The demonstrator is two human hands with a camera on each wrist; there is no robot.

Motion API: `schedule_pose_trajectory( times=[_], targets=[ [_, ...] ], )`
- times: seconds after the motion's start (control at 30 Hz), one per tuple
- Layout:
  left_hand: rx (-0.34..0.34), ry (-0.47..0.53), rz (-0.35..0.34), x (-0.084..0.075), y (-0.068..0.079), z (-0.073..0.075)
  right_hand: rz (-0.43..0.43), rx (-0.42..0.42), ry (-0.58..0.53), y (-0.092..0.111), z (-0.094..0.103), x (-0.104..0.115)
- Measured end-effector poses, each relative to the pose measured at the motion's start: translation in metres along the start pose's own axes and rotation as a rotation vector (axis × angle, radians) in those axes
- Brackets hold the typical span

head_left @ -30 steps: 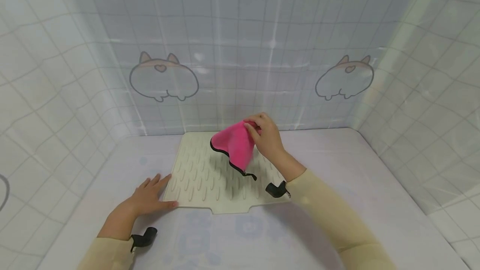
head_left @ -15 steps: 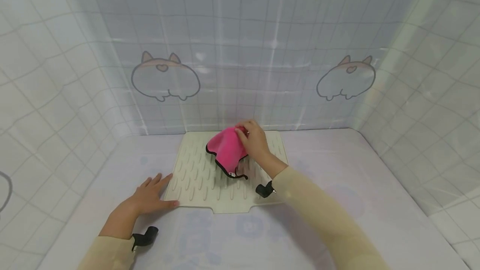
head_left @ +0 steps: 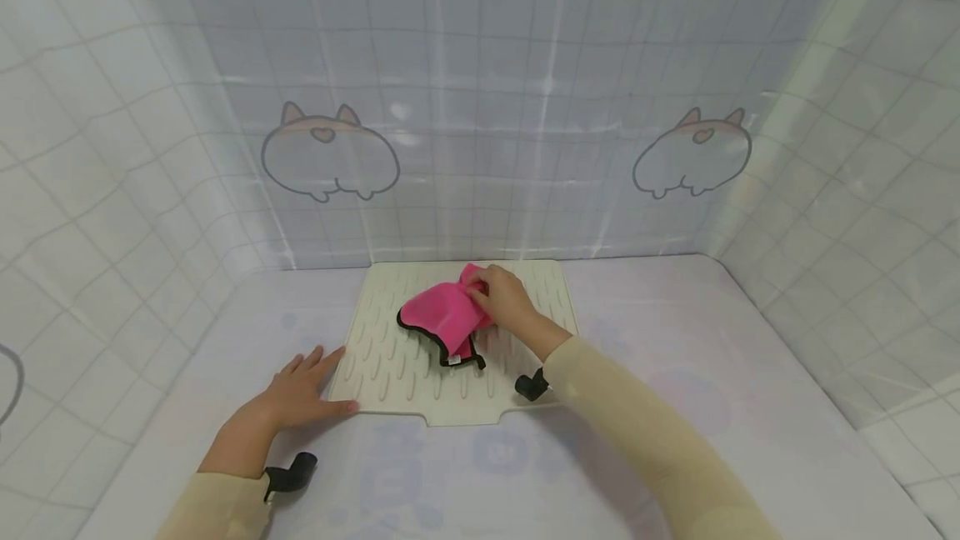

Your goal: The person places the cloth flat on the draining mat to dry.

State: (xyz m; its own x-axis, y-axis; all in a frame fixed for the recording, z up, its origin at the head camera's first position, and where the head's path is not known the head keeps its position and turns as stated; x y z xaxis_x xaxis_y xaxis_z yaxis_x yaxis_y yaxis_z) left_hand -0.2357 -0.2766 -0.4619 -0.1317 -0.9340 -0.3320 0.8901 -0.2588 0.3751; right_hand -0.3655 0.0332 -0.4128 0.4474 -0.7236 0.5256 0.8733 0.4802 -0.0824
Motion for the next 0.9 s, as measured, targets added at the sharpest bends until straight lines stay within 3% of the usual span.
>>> schedule_pose_trajectory(
  times=[0.3,0.6,0.9],
  targets=[
    [-0.006,0.007,-0.015,-0.001,0.002,-0.001,0.015,0.050,-0.069,0.003,0.006,-0.001],
    [-0.008,0.003,-0.010,-0.001,0.004,0.001,0.083,0.049,-0.120,0.013,0.029,0.001],
    [-0.011,-0.010,-0.014,-0.005,0.003,0.003,0.062,0.011,-0.140,0.028,0.054,-0.016]
  ],
)
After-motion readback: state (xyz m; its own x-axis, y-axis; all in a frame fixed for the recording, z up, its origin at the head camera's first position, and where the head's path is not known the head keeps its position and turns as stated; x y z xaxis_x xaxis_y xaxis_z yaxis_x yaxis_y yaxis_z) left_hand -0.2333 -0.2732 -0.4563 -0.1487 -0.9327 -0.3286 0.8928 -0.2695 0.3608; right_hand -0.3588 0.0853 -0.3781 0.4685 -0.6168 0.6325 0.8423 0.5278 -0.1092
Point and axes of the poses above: each hand's wrist, its own y-axis away from the middle knuckle, its own z-axis out of the back of the hand, x = y × z, the point moved 5 cm from there along -y, towards the middle knuckle, and after that the axes turned 13 degrees about x, right-handed, at the moved point
